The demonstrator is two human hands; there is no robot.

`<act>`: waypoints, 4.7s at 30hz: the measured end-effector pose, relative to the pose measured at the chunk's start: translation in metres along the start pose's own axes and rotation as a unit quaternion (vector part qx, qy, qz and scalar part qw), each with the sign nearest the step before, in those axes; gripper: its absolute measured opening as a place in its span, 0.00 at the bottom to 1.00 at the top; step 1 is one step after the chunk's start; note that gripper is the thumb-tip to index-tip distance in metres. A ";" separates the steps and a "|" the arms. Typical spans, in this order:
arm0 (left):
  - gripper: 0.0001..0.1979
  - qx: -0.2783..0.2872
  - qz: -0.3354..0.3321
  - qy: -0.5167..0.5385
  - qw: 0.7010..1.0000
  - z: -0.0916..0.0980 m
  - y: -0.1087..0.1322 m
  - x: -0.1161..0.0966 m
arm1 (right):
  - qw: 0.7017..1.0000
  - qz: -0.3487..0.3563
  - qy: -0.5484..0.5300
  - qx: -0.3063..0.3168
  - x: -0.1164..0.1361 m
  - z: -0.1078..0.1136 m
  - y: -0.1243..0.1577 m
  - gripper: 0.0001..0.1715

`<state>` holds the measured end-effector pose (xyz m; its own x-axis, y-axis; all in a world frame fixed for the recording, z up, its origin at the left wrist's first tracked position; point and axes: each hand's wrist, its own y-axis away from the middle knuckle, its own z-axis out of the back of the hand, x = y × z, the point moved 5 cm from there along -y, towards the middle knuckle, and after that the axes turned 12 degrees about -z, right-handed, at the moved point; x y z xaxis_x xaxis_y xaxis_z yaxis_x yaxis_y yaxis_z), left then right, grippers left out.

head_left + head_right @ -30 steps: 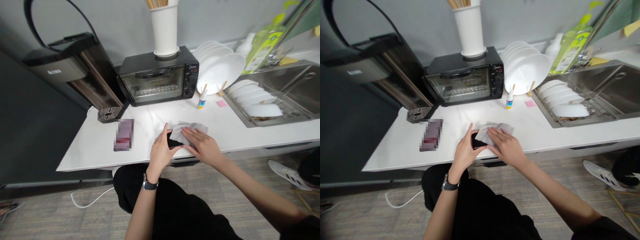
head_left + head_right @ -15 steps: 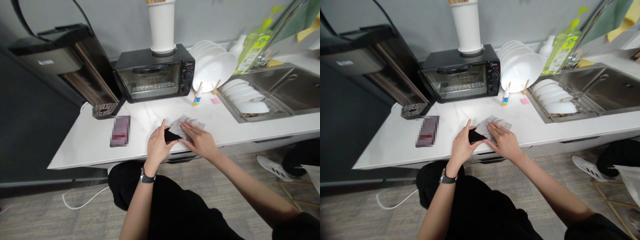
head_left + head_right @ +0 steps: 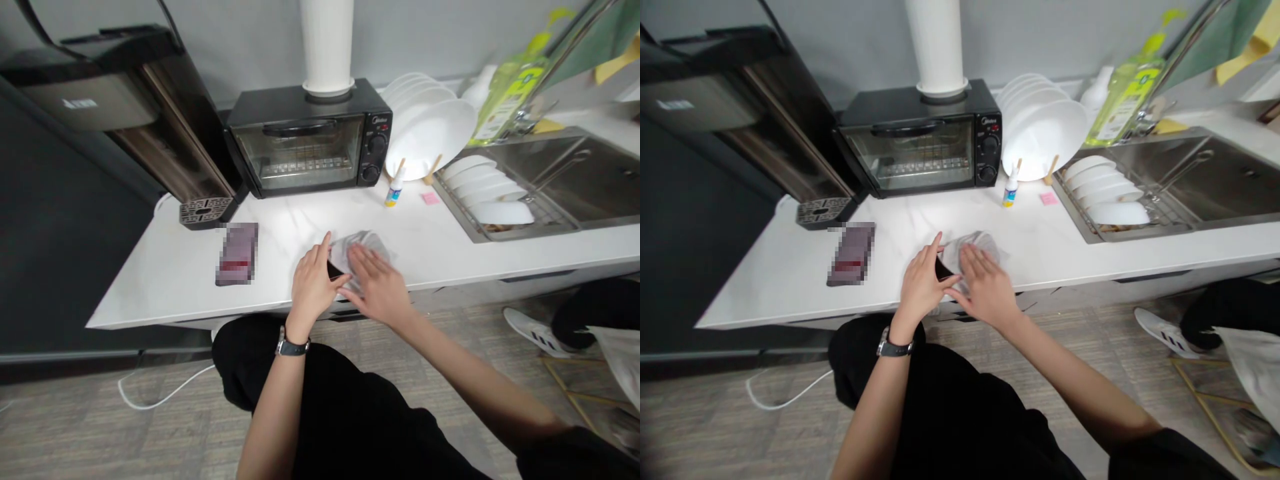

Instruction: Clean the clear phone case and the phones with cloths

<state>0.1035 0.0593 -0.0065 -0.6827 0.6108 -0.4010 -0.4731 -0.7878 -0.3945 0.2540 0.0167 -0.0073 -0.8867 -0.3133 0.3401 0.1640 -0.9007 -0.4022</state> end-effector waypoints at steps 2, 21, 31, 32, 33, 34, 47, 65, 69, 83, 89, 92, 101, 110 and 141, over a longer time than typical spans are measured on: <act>0.41 0.015 0.000 -0.019 1.000 -0.001 0.002 0.003 | 0.997 0.050 -0.039 0.033 0.023 -0.011 0.003 0.49; 0.48 -0.010 0.009 -0.010 1.000 0.001 0.002 -0.001 | 1.000 -0.016 -0.013 0.012 -0.014 0.001 -0.007 0.42; 0.45 0.008 0.004 -0.020 1.000 0.001 0.002 -0.004 | 0.998 0.038 -0.023 0.038 -0.011 -0.003 -0.009 0.43; 0.46 0.006 0.005 -0.019 1.000 0.001 0.002 -0.004 | 1.000 0.008 -0.008 0.018 -0.015 0.000 -0.011 0.43; 0.46 0.005 0.009 -0.022 1.000 0.000 0.001 -0.004 | 1.000 -0.010 -0.002 0.004 -0.015 0.000 -0.012 0.45; 0.45 0.009 0.011 -0.027 1.000 0.000 0.001 -0.004 | 1.000 -0.006 -0.010 -0.003 -0.009 -0.001 -0.011 0.50; 0.43 0.000 0.028 -0.025 0.999 0.002 0.006 -0.004 | 0.998 0.026 -0.051 0.024 0.011 -0.013 -0.008 0.44; 0.53 -0.046 0.033 0.029 0.998 0.003 0.010 -0.002 | 0.998 0.035 -0.013 0.046 -0.013 -0.001 -0.012 0.35; 0.49 -0.039 0.038 0.016 0.998 0.002 0.009 -0.001 | 0.999 0.033 -0.005 0.023 -0.005 -0.003 -0.008 0.44; 0.44 -0.004 0.041 0.009 0.999 0.000 0.006 0.002 | 0.992 0.082 -0.054 0.073 0.016 -0.011 -0.006 0.36; 0.51 -0.020 0.054 0.038 0.998 0.001 0.005 0.004 | 0.998 0.040 -0.032 0.040 -0.026 0.004 -0.011 0.28; 0.50 -0.020 0.038 0.046 0.998 0.001 0.005 0.007 | 1.000 -0.021 0.002 0.002 -0.021 0.001 -0.021 0.27; 0.54 -0.024 0.034 0.007 0.999 -0.002 0.010 0.013 | 0.996 0.026 -0.080 0.037 0.013 -0.002 0.007 0.27; 0.42 -0.029 0.015 0.041 0.999 0.001 0.007 0.005 | 0.997 -0.031 -0.063 0.009 0.029 -0.019 -0.013 0.29; 0.47 -0.036 0.035 0.049 0.998 0.003 0.007 0.004 | 0.998 -0.045 -0.025 -0.028 -0.009 -0.002 -0.005 0.28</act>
<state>0.0959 0.0555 -0.0084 -0.6533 0.5620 -0.5072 -0.3819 -0.8232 -0.4202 0.2602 0.0251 -0.0103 -0.8738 -0.2483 0.4182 0.0590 -0.9077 -0.4155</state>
